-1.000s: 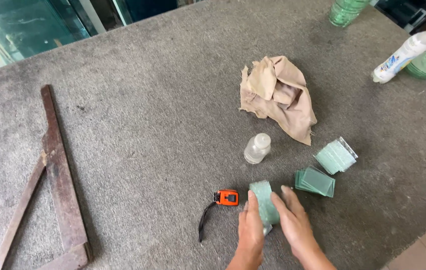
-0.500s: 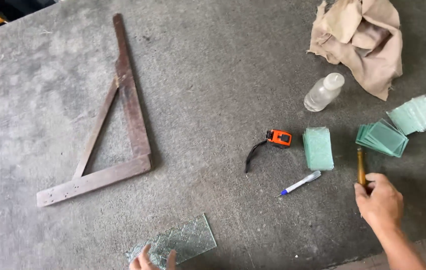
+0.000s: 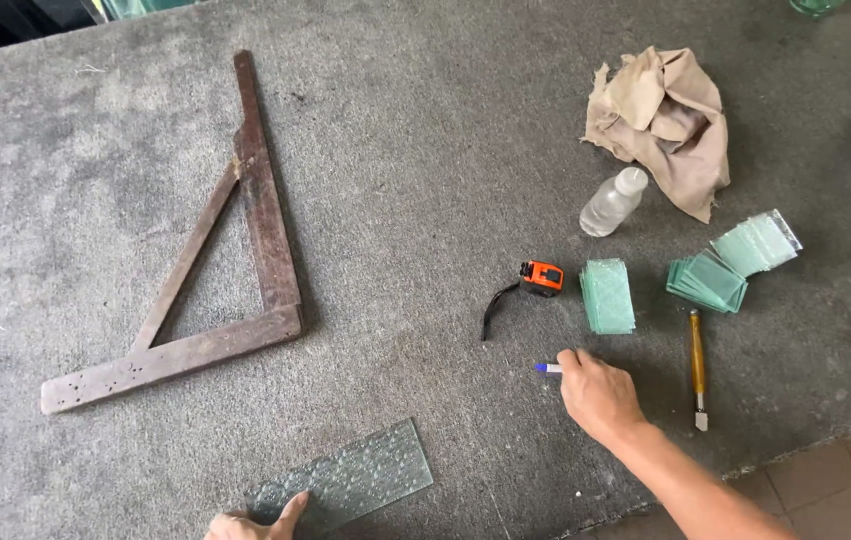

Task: Measuring, marking, and scoring small pieces of glass on a workbench using a tape measure and glass cutter.

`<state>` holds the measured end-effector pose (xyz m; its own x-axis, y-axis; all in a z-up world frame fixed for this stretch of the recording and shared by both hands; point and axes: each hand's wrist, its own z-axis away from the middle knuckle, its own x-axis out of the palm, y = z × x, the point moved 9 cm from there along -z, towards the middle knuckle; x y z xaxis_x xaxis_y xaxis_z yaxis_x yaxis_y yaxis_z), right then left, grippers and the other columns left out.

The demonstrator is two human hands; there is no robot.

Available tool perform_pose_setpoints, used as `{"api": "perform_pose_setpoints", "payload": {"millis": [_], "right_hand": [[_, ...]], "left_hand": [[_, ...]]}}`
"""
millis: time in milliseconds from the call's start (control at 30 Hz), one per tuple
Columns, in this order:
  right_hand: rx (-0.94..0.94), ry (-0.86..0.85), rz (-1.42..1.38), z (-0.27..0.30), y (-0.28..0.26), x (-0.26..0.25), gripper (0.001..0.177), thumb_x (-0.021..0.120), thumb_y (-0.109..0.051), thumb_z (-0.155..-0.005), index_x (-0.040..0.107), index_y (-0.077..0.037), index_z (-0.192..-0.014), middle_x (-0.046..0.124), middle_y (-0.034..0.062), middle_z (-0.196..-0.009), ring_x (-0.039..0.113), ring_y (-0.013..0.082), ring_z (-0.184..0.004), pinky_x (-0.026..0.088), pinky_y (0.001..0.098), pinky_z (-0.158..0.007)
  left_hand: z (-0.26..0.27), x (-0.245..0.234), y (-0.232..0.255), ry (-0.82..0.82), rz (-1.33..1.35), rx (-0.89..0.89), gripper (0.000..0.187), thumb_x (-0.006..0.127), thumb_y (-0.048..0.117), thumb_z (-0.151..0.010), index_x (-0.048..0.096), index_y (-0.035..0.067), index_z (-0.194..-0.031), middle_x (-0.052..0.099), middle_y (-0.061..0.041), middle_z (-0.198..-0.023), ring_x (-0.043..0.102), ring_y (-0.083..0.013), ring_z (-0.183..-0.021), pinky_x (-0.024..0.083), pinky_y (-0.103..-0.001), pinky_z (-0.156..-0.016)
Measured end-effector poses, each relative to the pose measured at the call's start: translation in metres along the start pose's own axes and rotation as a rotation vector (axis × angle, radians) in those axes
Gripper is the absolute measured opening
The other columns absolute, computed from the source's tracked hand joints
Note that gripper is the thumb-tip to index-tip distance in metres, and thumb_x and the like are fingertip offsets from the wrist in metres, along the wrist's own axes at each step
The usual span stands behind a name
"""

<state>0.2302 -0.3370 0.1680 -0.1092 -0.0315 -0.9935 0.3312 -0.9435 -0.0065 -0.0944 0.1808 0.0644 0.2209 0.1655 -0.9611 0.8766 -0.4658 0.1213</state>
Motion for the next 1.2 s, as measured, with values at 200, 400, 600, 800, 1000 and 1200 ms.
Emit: {"api": "perform_pose_setpoints", "payload": {"millis": [200,400,600,800,1000,1200], "right_hand": [[-0.318,0.341,-0.092,0.005,-0.042,-0.074,0.020,0.072,-0.022,-0.090,0.066,-0.013,-0.107,0.073,0.0056,-0.094,0.064,0.0202,-0.086,0.056,0.0390,-0.079],[-0.159,0.465,-0.289,-0.060,-0.031,-0.152,0.042,0.052,-0.009,-0.104,0.052,-0.014,-0.146,0.072,0.0197,-0.099,0.071,0.0369,-0.067,0.060,0.0533,-0.059],[-0.174,0.268,0.108,-0.127,-0.039,-0.094,0.031,0.073,-0.034,-0.086,0.065,-0.010,-0.105,0.057,0.0112,-0.105,0.057,0.0360,-0.100,0.055,0.0514,-0.076],[-0.063,0.034,-0.148,-0.125,-0.038,-0.075,0.029,0.075,-0.026,-0.086,0.058,-0.008,-0.103,0.050,0.0134,-0.105,0.063,0.0447,-0.083,0.051,0.0591,-0.074],[0.185,-0.233,-0.810,-0.004,-0.127,-0.116,0.064,0.072,-0.049,-0.078,0.069,-0.016,-0.132,0.071,0.0087,-0.134,0.072,0.0246,-0.114,0.056,0.0394,-0.097],[0.239,-0.324,-1.035,0.085,-0.172,-0.062,0.051,0.076,-0.036,-0.077,0.076,-0.019,-0.125,0.081,-0.0027,-0.121,0.076,0.0099,-0.107,0.053,0.0260,-0.098]], "left_hand": [[-0.006,-0.033,0.035,-0.233,-0.079,0.082,0.102,0.064,0.099,-0.047,0.063,0.011,-0.098,0.066,-0.009,-0.092,0.068,-0.0283,-0.095,0.053,-0.041,-0.087],[0.018,-0.077,0.069,-0.477,-0.096,-0.029,0.099,0.060,0.085,-0.072,0.044,0.025,-0.149,0.053,-0.016,-0.140,0.056,-0.0334,-0.129,0.048,-0.052,-0.103],[0.072,-0.120,0.146,-0.469,0.404,0.315,0.072,0.081,0.057,-0.072,0.057,0.026,-0.132,0.051,-0.015,-0.145,0.058,-0.0316,-0.126,0.055,-0.055,-0.098],[0.103,-0.150,0.215,-0.680,0.506,0.512,0.077,0.086,0.049,-0.078,0.052,0.020,-0.141,0.048,-0.006,-0.147,0.057,-0.0252,-0.129,0.055,-0.049,-0.100],[0.106,-0.213,0.286,-0.863,0.596,0.728,0.122,0.100,0.048,-0.075,0.020,0.015,-0.161,0.022,-0.016,-0.164,0.032,-0.0356,-0.147,0.031,-0.052,-0.118],[0.121,-0.211,0.249,-0.764,0.832,0.766,0.069,0.069,0.036,-0.089,0.045,0.002,-0.144,0.053,-0.017,-0.127,0.057,-0.0385,-0.114,0.049,-0.049,-0.094]]}}
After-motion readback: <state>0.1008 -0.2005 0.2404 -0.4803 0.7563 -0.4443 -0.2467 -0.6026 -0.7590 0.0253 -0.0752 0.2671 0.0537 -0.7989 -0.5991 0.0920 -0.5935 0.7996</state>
